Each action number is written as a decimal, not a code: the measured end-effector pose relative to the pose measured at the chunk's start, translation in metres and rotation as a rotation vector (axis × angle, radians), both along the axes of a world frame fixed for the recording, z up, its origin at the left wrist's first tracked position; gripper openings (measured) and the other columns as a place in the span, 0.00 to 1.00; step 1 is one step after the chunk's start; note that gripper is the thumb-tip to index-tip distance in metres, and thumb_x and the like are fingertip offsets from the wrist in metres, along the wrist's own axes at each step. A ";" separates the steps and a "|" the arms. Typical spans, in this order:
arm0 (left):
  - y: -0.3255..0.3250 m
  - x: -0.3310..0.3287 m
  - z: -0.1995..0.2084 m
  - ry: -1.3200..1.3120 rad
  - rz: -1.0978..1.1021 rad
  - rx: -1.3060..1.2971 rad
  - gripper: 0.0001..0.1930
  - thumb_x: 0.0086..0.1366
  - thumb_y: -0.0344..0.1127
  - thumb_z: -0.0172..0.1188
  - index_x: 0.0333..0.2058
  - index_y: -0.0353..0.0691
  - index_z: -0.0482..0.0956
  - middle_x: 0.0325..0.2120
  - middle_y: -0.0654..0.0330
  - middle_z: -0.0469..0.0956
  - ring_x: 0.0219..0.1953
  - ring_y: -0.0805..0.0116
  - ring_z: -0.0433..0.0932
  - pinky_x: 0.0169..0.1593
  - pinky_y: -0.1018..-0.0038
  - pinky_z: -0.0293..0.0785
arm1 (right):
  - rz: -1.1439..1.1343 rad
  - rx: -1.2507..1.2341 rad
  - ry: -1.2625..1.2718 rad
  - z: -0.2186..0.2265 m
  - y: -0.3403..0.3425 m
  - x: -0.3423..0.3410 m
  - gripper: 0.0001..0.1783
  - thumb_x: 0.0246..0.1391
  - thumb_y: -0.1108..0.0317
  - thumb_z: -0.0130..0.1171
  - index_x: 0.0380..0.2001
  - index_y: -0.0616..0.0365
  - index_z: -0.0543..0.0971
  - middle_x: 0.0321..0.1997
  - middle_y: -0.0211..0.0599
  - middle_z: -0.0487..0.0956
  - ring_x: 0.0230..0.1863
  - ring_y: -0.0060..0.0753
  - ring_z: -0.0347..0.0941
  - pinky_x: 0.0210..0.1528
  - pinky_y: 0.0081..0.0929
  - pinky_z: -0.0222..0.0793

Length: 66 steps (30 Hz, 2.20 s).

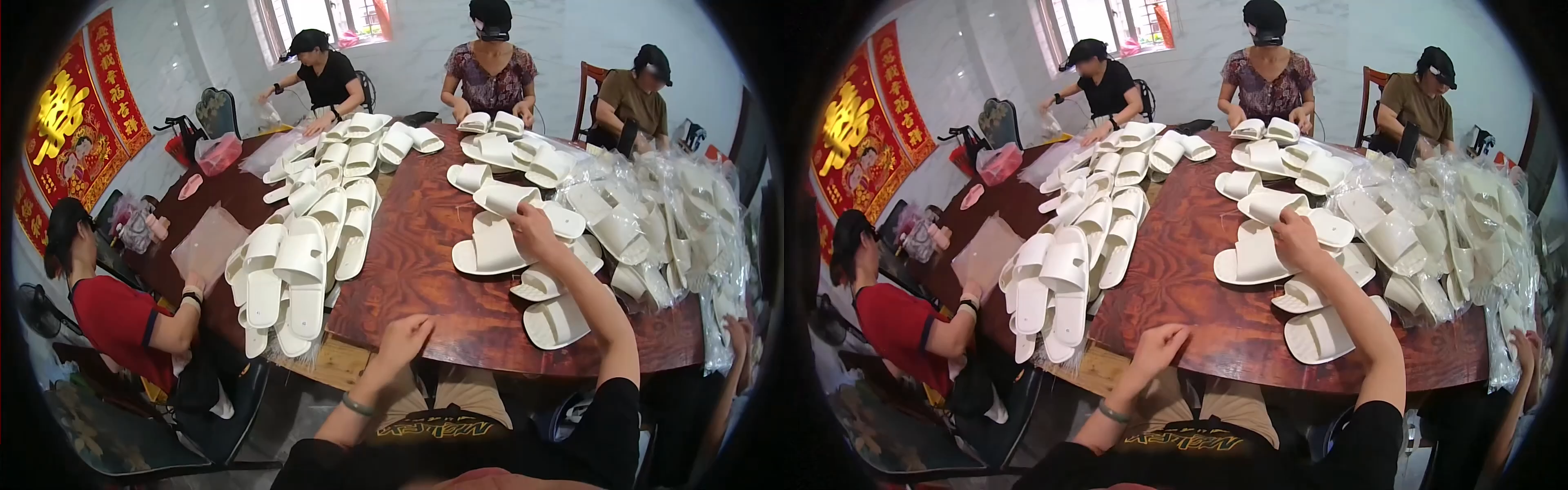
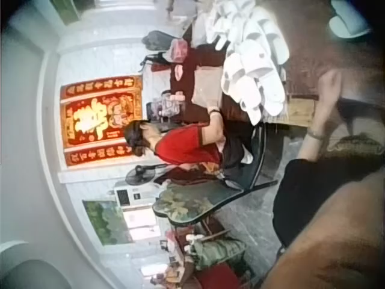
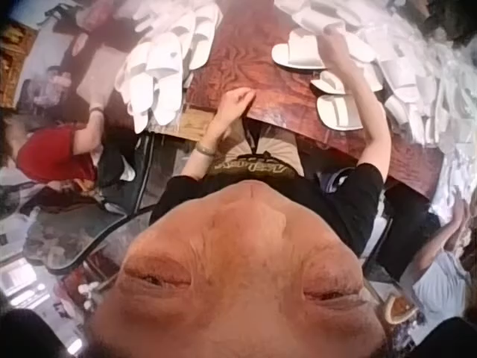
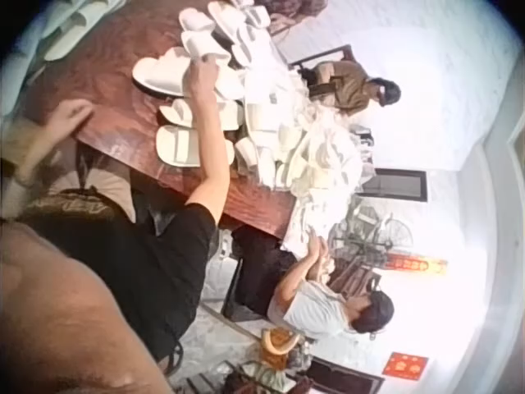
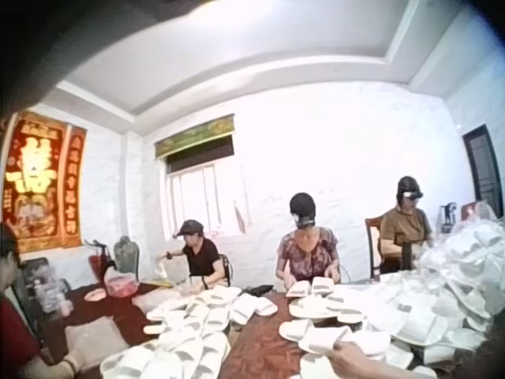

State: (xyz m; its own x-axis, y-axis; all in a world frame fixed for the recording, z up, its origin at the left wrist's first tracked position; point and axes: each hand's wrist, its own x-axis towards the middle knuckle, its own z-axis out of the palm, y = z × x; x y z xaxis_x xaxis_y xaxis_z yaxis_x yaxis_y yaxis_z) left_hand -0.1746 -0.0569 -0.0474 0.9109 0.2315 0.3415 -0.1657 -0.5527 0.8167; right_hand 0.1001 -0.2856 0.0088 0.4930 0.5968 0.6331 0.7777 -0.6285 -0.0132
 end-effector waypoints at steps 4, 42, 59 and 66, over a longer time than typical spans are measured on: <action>-0.030 0.024 0.036 0.516 -0.417 -0.761 0.14 0.65 0.43 0.52 0.37 0.36 0.77 0.16 0.69 0.68 0.14 0.81 0.61 0.15 0.80 0.55 | 0.047 -0.061 -0.014 -0.001 0.016 -0.023 0.07 0.44 0.70 0.52 0.27 0.55 0.78 0.33 0.37 0.72 0.35 0.40 0.72 0.40 0.34 0.67; 0.072 0.087 0.069 0.428 -0.223 0.724 0.28 0.41 0.47 0.60 0.40 0.33 0.78 0.27 0.47 0.78 0.33 0.53 0.77 0.39 0.65 0.72 | 0.039 -0.101 0.523 -0.002 0.027 -0.061 0.20 0.48 0.81 0.43 0.47 0.66 0.71 0.48 0.54 0.72 0.48 0.53 0.69 0.51 0.33 0.64; 0.051 0.017 0.064 0.254 -0.475 -0.772 0.37 0.63 0.52 0.29 0.65 0.40 0.31 0.21 0.67 0.61 0.20 0.78 0.51 0.23 0.83 0.48 | 0.392 0.237 0.732 0.009 0.080 -0.171 0.10 0.51 0.71 0.58 0.38 0.62 0.78 0.39 0.39 0.77 0.45 0.34 0.71 0.48 0.27 0.65; 0.018 0.008 0.048 0.238 -0.248 -0.945 0.36 0.66 0.55 0.28 0.64 0.45 0.26 0.26 0.65 0.65 0.22 0.80 0.54 0.23 0.86 0.52 | 0.447 0.465 0.809 -0.006 0.111 -0.191 0.11 0.47 0.69 0.63 0.35 0.61 0.79 0.29 0.32 0.75 0.31 0.20 0.70 0.31 0.19 0.65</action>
State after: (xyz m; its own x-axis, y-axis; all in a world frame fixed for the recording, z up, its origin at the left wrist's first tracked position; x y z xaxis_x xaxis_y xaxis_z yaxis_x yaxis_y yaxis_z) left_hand -0.1663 -0.0390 0.0005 0.9908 0.1079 -0.0815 0.0364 0.3673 0.9294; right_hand -0.0906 -0.1747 0.0024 0.6673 0.6111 0.4257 0.5894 -0.0838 -0.8035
